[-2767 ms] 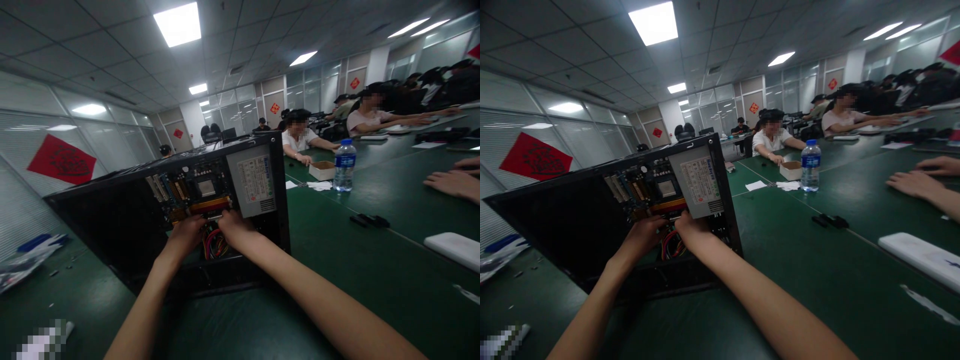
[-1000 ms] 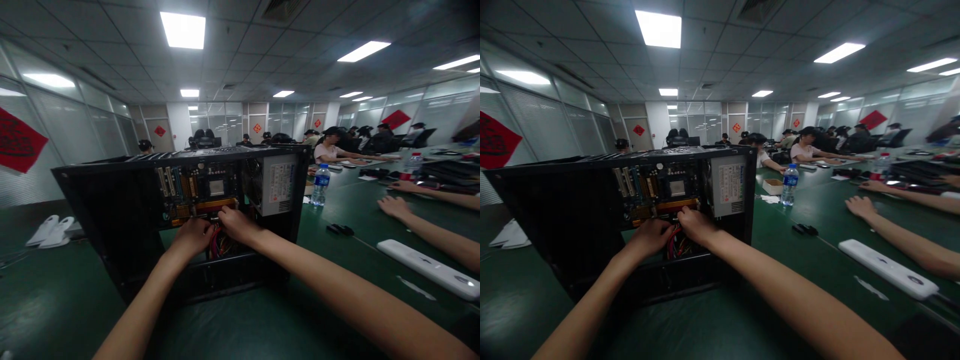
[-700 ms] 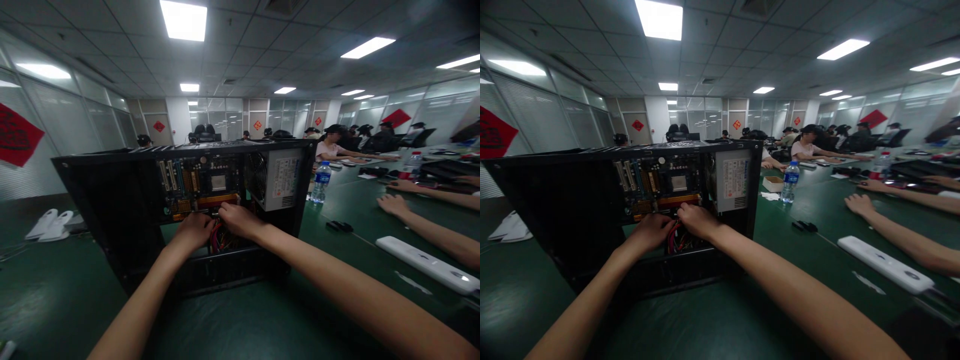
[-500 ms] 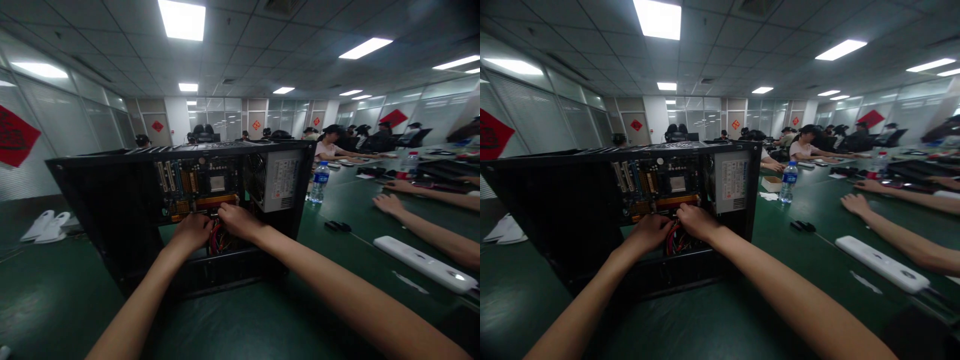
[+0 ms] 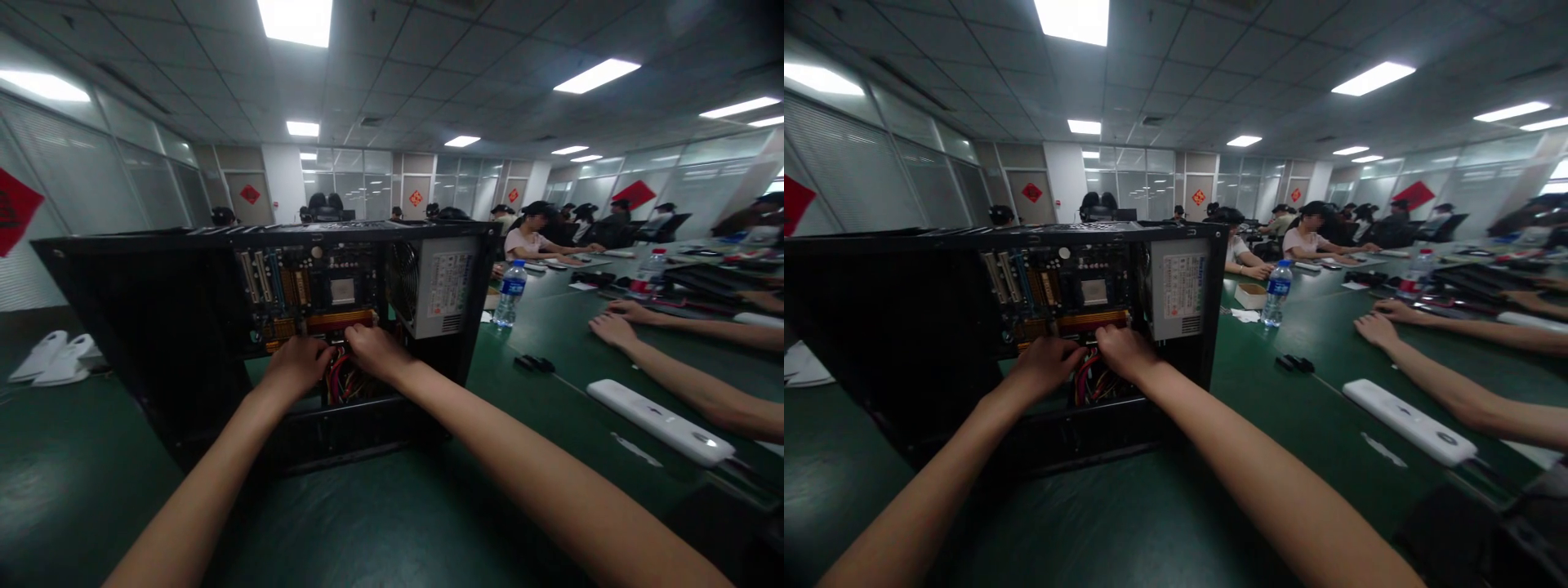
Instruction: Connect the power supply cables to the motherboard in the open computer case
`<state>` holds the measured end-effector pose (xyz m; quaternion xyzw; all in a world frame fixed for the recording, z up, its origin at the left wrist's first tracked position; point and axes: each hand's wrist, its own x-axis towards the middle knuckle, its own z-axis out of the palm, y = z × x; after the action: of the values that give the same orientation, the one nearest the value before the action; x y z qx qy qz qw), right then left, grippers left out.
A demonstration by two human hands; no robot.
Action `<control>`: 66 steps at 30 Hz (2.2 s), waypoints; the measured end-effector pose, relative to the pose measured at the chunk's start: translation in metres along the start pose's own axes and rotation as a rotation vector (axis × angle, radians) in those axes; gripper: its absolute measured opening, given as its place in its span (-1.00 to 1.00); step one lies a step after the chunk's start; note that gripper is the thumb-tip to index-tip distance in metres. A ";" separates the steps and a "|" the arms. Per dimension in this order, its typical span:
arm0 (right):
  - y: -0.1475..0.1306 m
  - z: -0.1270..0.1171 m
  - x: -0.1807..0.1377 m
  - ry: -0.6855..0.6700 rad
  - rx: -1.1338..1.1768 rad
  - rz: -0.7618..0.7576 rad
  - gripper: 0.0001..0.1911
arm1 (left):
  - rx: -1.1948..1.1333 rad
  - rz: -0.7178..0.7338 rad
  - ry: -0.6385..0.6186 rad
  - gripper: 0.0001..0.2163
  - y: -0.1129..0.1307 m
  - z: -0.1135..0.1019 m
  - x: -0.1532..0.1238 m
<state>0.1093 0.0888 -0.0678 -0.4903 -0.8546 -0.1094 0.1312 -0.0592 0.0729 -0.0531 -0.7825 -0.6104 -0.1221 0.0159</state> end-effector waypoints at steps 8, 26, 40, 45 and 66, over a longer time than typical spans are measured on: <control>0.013 0.011 -0.005 0.054 0.201 0.021 -0.77 | 0.053 0.014 0.088 -0.70 0.002 0.002 0.004; 0.011 0.010 -0.006 -0.017 0.237 0.215 -0.71 | -0.008 0.121 0.067 -0.77 0.000 0.010 0.015; 0.007 0.001 -0.006 -0.080 0.224 0.223 -0.67 | -0.027 0.136 0.088 -0.77 -0.003 0.012 0.013; 0.007 0.000 -0.007 -0.092 0.230 0.206 -0.66 | 0.003 0.124 0.075 -0.77 -0.002 0.013 0.014; 0.004 -0.004 -0.005 -0.092 0.253 0.235 -0.68 | 0.034 0.136 -0.011 -0.74 0.004 0.007 0.014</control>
<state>0.1158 0.0849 -0.0653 -0.5711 -0.8034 0.0377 0.1643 -0.0508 0.0865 -0.0565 -0.8225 -0.5578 -0.1059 0.0339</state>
